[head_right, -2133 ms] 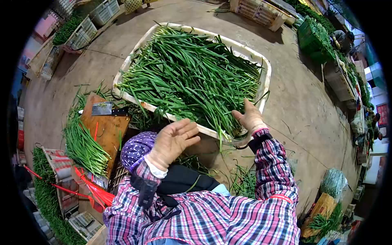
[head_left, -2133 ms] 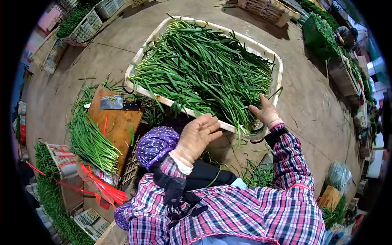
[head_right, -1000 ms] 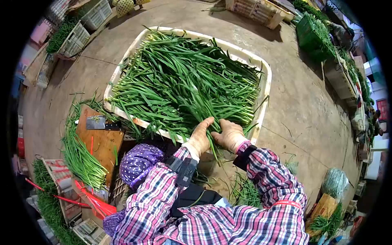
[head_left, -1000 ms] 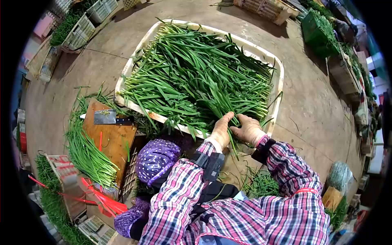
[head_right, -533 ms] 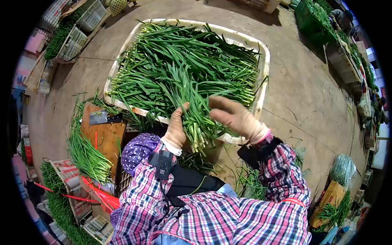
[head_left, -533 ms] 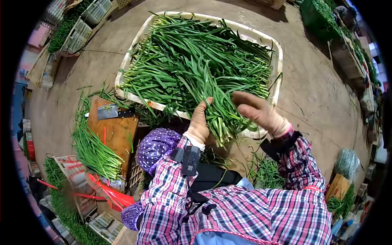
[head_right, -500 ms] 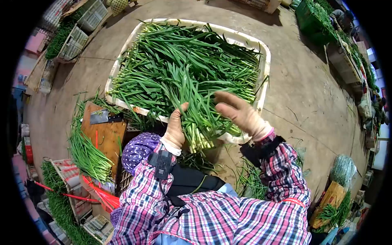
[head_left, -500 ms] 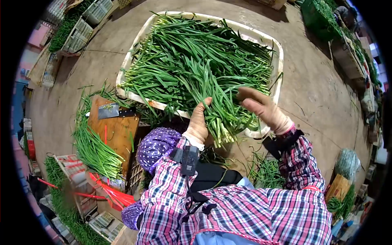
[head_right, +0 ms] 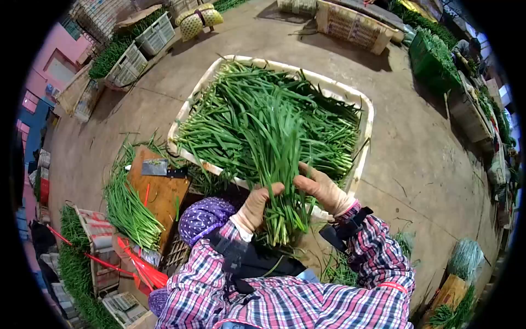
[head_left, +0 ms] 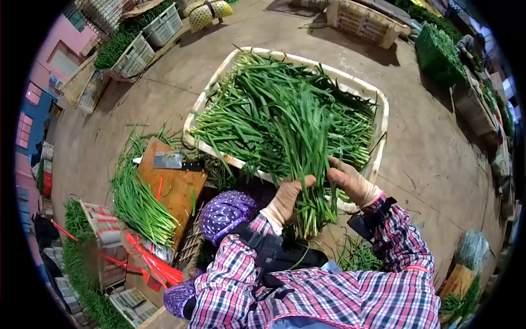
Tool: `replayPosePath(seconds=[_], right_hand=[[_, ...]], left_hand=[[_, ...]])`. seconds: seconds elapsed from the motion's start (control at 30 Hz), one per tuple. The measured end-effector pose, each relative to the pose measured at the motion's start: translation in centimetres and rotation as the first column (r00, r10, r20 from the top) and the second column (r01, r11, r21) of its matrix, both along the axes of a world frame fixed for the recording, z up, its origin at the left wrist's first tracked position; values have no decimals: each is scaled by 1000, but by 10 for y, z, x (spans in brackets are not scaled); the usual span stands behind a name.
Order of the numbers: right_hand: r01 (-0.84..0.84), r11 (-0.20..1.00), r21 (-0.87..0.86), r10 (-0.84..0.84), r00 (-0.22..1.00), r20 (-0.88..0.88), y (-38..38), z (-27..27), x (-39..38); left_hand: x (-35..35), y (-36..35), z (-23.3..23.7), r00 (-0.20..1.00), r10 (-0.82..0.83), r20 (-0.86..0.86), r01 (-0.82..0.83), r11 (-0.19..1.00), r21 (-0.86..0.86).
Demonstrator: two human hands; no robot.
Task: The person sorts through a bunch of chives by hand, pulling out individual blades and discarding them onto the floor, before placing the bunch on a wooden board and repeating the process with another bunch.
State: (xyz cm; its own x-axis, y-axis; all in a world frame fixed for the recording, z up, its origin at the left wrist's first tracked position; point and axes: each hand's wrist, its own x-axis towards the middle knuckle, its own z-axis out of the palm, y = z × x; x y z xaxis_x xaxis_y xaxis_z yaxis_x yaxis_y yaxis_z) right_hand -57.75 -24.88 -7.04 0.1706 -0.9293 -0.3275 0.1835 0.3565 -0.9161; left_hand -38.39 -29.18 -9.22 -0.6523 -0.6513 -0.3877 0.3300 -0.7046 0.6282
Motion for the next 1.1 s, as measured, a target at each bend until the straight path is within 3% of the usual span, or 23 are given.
replayPosePath(seconds=[0.03,0.07,0.1,0.17,0.23,0.33,0.43,0.5,0.57,0.63,0.7,0.8,0.87,0.9,0.93,0.97,1.03,1.07,1.1], right_hand=[[-11,992,-129,19,998,57,-4,18,8],[9,992,-122,-5,999,33,-7,26,9],[29,993,-117,-28,1000,10,-9,33,10],[86,993,-80,-88,996,-19,-13,46,11],[112,991,-77,-113,993,-17,-18,48,10],[130,990,-52,-130,992,8,-23,59,19],[144,989,-34,-143,990,7,-22,78,38],[120,991,-63,-124,989,-80,-20,92,52],[121,975,-189,-141,985,-97,-18,106,70],[47,979,-200,-68,992,-101,-10,136,89],[14,925,-379,-10,1000,12,-5,159,115],[-78,887,-454,111,993,47,11,204,163],[-84,831,-550,181,976,124,-6,217,206],[-69,783,-618,200,969,145,-14,220,229],[-105,699,-708,202,978,54,-22,221,247],[-154,697,-701,278,958,65,-25,222,268],[-260,680,-686,352,936,-6,-37,211,304],[-253,655,-712,398,917,39,-43,200,322],[-242,629,-738,441,893,84,-51,189,339]], left_hand=[[-4,5,0,998,-14,59,18,998,-67],[-7,10,-29,999,-54,-1,54,996,-74],[-10,11,-10,974,-147,171,168,979,-116],[-16,19,4,975,-162,151,185,970,-155],[-19,18,21,937,-277,213,313,936,-162],[-17,20,27,941,-282,189,316,930,-185],[-6,21,45,923,-377,72,382,921,-73],[5,19,54,918,-358,170,394,872,-289],[18,19,61,903,-362,230,424,838,-343],[42,24,94,904,-247,349,391,806,-445],[77,41,134,945,-111,309,266,809,-523],[131,57,175,932,81,352,213,665,-716],[179,53,198,951,236,202,3,644,-765],[201,66,223,895,366,256,-51,654,-755],[217,68,230,882,457,118,-200,589,-783],[235,69,240,913,409,-7,-223,484,-846],[261,66,233,749,655,95,-214,375,-902],[279,66,232,726,667,166,-121,362,-924],[292,60,226,716,679,165,-130,362,-923]])
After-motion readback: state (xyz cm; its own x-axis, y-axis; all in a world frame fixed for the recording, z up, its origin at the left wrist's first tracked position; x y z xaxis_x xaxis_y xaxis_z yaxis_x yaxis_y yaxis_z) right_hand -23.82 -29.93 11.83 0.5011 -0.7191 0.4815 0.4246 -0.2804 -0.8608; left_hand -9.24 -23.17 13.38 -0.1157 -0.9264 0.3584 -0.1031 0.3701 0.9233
